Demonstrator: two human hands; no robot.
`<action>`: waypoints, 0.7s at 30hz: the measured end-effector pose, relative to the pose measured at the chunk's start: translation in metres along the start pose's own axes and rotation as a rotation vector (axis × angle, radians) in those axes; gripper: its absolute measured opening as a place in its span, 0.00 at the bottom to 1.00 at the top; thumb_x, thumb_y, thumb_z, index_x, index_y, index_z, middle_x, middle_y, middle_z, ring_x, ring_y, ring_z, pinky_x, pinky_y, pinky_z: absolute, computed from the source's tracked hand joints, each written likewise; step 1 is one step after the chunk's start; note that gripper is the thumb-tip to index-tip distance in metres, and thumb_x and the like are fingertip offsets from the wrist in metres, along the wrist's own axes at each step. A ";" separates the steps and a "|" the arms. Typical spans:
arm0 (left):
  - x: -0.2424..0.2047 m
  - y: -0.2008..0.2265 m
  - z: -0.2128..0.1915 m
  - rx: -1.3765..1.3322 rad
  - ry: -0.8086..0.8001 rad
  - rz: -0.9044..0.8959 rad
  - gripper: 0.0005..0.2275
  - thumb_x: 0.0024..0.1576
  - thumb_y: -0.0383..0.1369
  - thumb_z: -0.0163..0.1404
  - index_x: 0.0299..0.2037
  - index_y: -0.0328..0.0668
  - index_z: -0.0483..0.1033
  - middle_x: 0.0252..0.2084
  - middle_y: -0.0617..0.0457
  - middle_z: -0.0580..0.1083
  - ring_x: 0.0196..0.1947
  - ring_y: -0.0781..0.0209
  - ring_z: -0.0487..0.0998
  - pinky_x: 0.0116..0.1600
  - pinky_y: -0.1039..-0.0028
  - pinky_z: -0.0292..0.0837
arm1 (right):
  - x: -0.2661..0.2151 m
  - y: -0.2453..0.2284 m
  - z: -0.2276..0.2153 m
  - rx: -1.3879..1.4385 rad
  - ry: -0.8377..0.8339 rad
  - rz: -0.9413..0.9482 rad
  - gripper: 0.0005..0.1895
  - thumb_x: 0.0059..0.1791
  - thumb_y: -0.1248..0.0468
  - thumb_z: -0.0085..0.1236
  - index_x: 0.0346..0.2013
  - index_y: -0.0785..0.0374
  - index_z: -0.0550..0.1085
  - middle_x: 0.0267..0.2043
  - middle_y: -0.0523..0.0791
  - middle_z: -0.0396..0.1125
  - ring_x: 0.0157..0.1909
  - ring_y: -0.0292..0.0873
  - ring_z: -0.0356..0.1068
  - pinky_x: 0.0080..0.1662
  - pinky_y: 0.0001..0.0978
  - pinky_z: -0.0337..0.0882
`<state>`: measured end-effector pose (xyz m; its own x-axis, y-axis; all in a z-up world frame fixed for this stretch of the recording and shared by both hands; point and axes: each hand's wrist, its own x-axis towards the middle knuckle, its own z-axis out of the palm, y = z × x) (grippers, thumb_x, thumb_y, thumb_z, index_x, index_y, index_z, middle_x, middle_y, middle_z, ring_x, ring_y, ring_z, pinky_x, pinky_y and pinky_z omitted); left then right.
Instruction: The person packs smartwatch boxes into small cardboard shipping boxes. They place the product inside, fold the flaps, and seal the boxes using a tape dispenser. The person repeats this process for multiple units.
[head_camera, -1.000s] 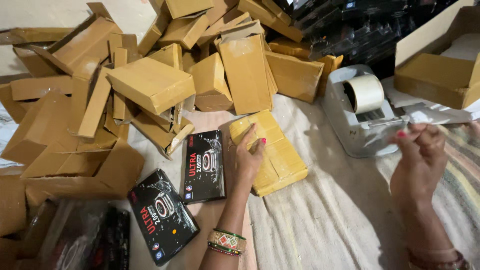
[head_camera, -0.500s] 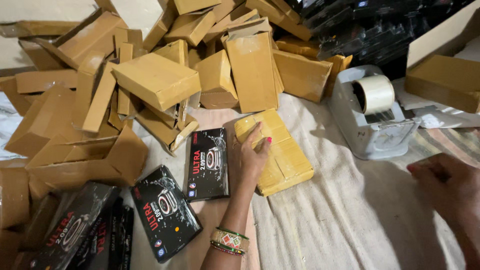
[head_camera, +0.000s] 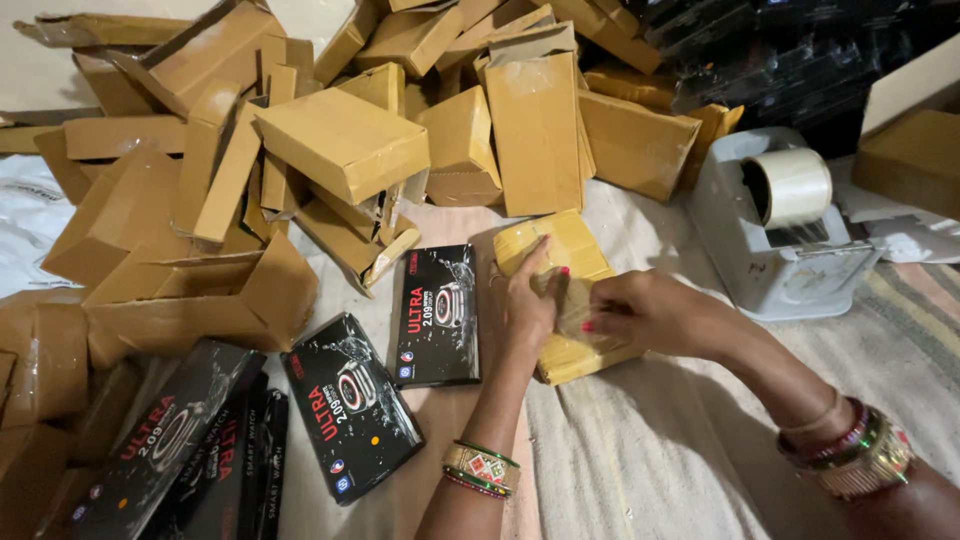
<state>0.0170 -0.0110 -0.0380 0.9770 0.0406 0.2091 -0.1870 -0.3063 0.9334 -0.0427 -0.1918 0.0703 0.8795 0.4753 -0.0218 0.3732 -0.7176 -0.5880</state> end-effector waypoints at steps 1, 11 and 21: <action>0.000 -0.005 0.000 0.037 -0.002 -0.033 0.22 0.58 0.29 0.56 0.64 0.46 0.71 0.65 0.47 0.71 0.64 0.56 0.71 0.66 0.69 0.63 | 0.005 -0.003 0.002 -0.015 -0.067 0.055 0.15 0.48 0.54 0.62 0.30 0.64 0.77 0.24 0.50 0.73 0.26 0.45 0.72 0.33 0.40 0.70; 0.020 -0.046 0.014 -0.504 -0.049 0.079 0.20 0.63 0.38 0.52 0.64 0.41 0.74 0.67 0.44 0.72 0.65 0.51 0.72 0.68 0.66 0.66 | 0.014 -0.040 0.014 -0.590 0.114 0.371 0.41 0.33 0.37 0.74 0.42 0.68 0.74 0.38 0.53 0.73 0.44 0.54 0.77 0.45 0.44 0.77; -0.006 0.020 -0.008 0.030 -0.009 -0.087 0.24 0.56 0.41 0.57 0.64 0.62 0.70 0.62 0.50 0.73 0.62 0.51 0.75 0.64 0.68 0.66 | -0.007 -0.032 0.015 -0.473 0.360 0.445 0.39 0.49 0.36 0.53 0.61 0.62 0.63 0.58 0.55 0.67 0.60 0.58 0.68 0.56 0.50 0.72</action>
<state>0.0068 -0.0095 -0.0179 0.9903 0.0599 0.1251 -0.0987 -0.3299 0.9388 -0.0653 -0.1648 0.0772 0.9893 -0.0497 0.1371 -0.0256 -0.9847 -0.1723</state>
